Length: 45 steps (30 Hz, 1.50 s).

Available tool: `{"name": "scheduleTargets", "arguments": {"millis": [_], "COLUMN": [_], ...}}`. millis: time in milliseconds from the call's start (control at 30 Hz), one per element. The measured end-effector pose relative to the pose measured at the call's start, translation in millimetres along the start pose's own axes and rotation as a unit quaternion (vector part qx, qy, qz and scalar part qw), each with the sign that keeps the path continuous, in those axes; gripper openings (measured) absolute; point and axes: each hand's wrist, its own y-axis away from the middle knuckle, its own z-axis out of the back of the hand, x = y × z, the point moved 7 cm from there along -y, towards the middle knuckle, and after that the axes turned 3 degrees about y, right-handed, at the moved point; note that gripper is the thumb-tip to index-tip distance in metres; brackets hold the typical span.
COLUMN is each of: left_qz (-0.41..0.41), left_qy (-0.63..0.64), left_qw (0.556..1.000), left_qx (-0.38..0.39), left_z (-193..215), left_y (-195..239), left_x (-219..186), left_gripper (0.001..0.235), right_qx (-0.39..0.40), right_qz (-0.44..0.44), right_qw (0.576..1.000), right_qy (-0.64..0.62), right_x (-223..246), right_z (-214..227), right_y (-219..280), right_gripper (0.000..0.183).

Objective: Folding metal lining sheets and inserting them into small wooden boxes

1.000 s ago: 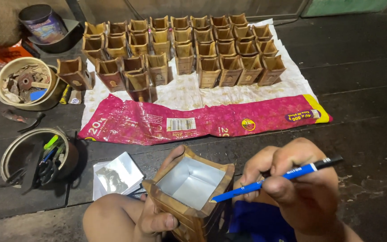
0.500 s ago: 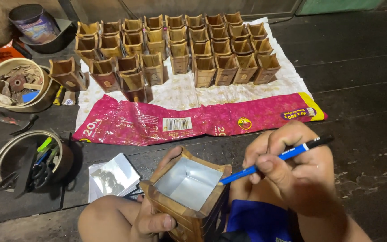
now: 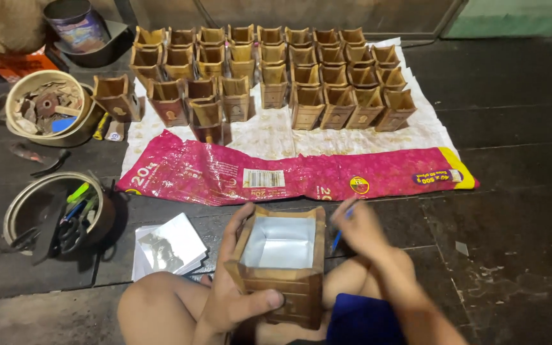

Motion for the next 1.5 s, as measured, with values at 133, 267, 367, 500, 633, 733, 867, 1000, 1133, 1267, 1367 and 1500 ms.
{"name": "scheduleTargets", "arguments": {"millis": [133,267,367,500,633,733,867,1000,1133,1267,1367,1500], "left_qz": [0.006,0.016,0.036,0.075,0.067,0.082,0.073,0.092,0.101,0.043,0.038,-0.213], "left_qy": [-0.092,-0.082,-0.117,-0.148,-0.151,-0.171,-0.14,-0.166,-0.17,-0.203,-0.298,-0.398], "left_qw": [0.995,0.996,0.991,0.984,0.985,0.979,0.982,0.972,0.969,0.972,0.947,0.891], "left_qx": [-0.03,-0.018,-0.054,-0.071,-0.058,-0.074,-0.103,-0.136,-0.147,-0.112,-0.117,0.047], "left_z": [4,2,10,23,18,13,12,13,14,-3,-1,-28], "left_y": [-2,-5,-4,-2,-5,-8,-8,-7,-5,-2,3,10], "left_x": [3,4,8,23,32,32,36,39,42,25,24,5], "left_gripper": [0.131,0.132,0.127,0.129,0.128,0.128,0.127,0.127,0.127,0.125,0.132,0.067], "right_qx": [0.169,0.216,0.159,0.07,0.049,0.061,0.067,0.055,0.044,0.068,0.028,0.061], "right_qz": [-0.153,-0.285,-0.241,-0.118,-0.045,-0.075,-0.076,-0.088,-0.031,-0.061,-0.096,-0.084], "right_qw": [0.957,0.922,0.948,0.987,0.931,0.935,0.913,0.911,0.95,0.95,0.959,0.903], "right_qy": [0.179,0.151,0.131,-0.084,-0.359,-0.341,-0.395,-0.399,-0.307,-0.298,-0.265,-0.417], "right_x": [-141,-34,-32,2,93,111,116,118,166,145,157,164], "right_z": [-86,-70,-63,-44,5,18,19,21,44,45,55,49], "right_y": [31,38,30,32,73,87,98,106,104,109,102,105], "right_gripper": [0.025,0.098,0.079,0.036,0.033,0.05,0.056,0.044,0.051,0.058,0.087,0.067]}}
